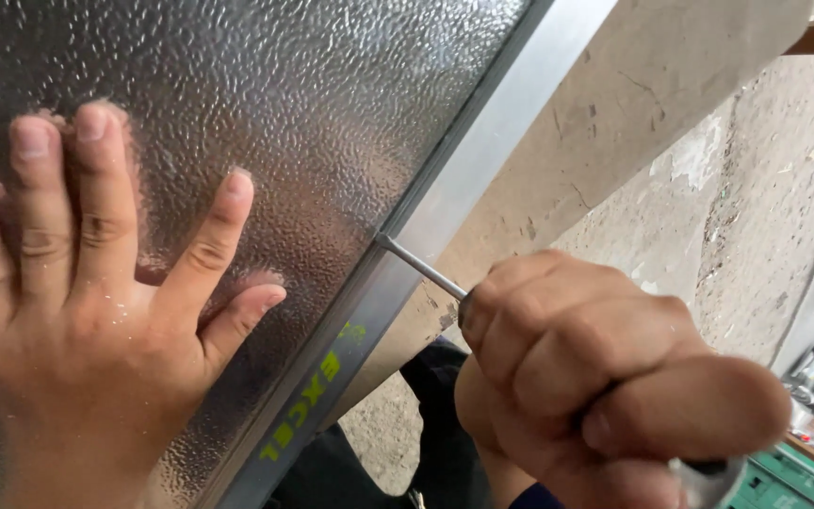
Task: The person uses a screwdriver to tighten screws along the edges of a frosted glass window frame. They work on different sides of the frame, repositioning it against a wall and later on the floor to access various screw points.
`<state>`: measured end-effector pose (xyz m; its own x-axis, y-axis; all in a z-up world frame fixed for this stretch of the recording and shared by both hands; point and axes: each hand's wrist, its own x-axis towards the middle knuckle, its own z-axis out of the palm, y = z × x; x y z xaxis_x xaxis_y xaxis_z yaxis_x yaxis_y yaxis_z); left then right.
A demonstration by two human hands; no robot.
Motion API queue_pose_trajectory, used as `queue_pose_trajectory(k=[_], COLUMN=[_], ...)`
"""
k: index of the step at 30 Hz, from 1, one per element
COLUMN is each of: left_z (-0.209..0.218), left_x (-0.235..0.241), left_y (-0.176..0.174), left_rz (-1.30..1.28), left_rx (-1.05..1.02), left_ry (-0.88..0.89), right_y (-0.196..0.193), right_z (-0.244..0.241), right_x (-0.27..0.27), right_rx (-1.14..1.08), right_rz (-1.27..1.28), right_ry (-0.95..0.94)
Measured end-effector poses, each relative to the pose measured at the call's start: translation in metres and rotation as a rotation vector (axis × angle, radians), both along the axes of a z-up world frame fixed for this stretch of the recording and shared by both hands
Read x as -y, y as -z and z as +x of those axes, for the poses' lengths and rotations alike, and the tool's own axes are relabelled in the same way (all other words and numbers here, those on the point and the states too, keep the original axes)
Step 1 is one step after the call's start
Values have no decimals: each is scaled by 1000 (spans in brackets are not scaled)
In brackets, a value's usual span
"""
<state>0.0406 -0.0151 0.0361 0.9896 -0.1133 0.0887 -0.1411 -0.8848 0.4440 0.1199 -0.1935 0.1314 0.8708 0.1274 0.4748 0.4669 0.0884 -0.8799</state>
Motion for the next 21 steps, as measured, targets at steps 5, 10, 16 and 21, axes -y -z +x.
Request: queue_pose_trajectory(k=[5, 10, 16, 21], left_z=[1, -1, 2, 2], left_x=[-1, 1, 1, 1], left_y=[0, -2, -3, -9], left_rz=[147, 90, 17, 10], left_rx=[0, -9, 23, 20], left_ry=[31, 36, 17, 3], right_y=[5, 24, 12, -7], right_z=[-10, -1, 2, 4], right_x=[-8, -6, 3, 6], right_rx=[-1, 160, 101, -32], right_rz=[17, 144, 145, 19], right_ry=[110, -2, -176, -206])
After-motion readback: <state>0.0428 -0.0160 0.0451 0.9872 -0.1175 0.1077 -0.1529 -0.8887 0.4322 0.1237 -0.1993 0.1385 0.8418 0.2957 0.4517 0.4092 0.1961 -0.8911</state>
